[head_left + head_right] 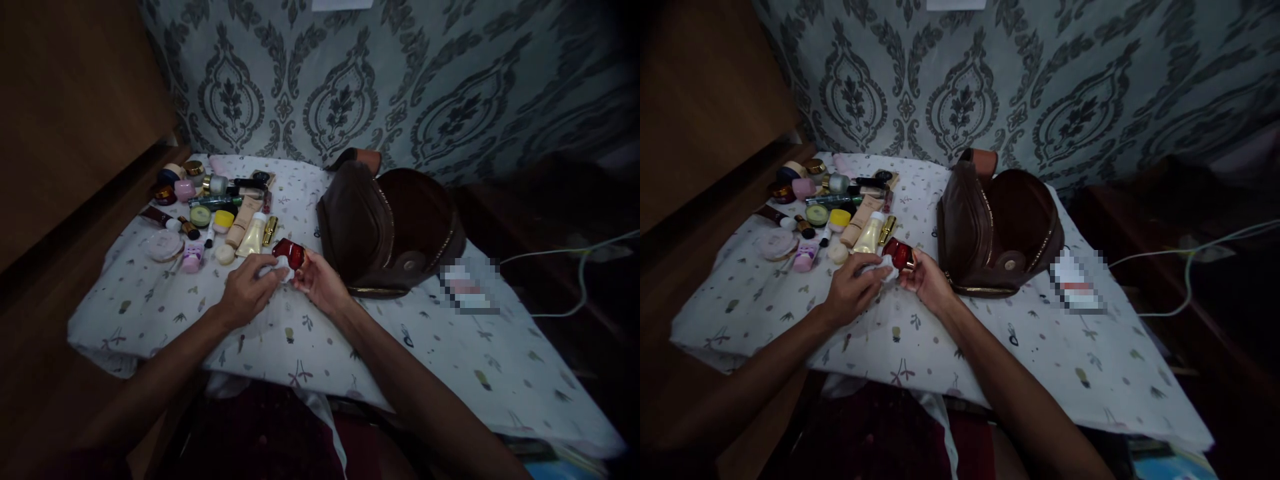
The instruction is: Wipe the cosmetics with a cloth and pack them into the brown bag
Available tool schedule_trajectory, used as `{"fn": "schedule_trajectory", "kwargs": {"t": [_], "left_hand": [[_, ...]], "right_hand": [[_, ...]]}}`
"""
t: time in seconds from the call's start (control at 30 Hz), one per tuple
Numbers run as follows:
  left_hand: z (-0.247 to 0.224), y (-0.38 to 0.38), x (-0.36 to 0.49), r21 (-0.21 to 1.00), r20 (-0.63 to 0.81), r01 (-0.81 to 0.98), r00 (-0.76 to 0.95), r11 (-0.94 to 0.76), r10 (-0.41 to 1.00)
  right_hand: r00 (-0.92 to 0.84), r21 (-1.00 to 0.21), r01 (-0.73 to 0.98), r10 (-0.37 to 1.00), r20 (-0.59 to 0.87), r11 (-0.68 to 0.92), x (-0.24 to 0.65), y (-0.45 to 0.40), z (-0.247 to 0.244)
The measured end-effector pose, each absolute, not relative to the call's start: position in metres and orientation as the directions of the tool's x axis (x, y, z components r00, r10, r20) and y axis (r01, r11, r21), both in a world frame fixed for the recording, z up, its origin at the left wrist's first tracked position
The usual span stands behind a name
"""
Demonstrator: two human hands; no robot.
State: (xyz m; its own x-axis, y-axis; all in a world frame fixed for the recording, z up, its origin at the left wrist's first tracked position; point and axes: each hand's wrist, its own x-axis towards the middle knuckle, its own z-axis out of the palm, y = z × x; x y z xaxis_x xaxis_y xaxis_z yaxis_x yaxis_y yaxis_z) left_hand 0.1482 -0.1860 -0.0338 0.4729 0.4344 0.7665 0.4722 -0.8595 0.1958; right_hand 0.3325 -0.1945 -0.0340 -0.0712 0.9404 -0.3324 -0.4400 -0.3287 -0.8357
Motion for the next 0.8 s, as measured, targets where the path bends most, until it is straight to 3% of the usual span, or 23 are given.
{"fn": "schedule_trajectory", "kwargs": {"t": [0.23, 0.5, 0.8], "left_hand": [[-0.027, -0.19, 0.148, 0.375, 0.748, 0.351, 0.432, -0.858, 0.504], [-0.021, -0.186, 0.149, 0.485, 0.679, 0.464, 0.335, -0.741, 0.654], [-0.02, -0.18, 0.147, 0.718, 0.375, 0.468, 0.364, -0.516, 0.852]], "right_hand": [[-0.17, -0.865, -0.359, 0.936, -0.308, -0.35, 0.334, -0.198, -0.034], [-0.217, -0.893, -0.375, 0.96, -0.177, -0.249, 0.334, -0.201, -0.035], [-0.192, -0.822, -0.539, 0.977, -0.09, -0.182, 0.332, -0.196, -0.043]]}}
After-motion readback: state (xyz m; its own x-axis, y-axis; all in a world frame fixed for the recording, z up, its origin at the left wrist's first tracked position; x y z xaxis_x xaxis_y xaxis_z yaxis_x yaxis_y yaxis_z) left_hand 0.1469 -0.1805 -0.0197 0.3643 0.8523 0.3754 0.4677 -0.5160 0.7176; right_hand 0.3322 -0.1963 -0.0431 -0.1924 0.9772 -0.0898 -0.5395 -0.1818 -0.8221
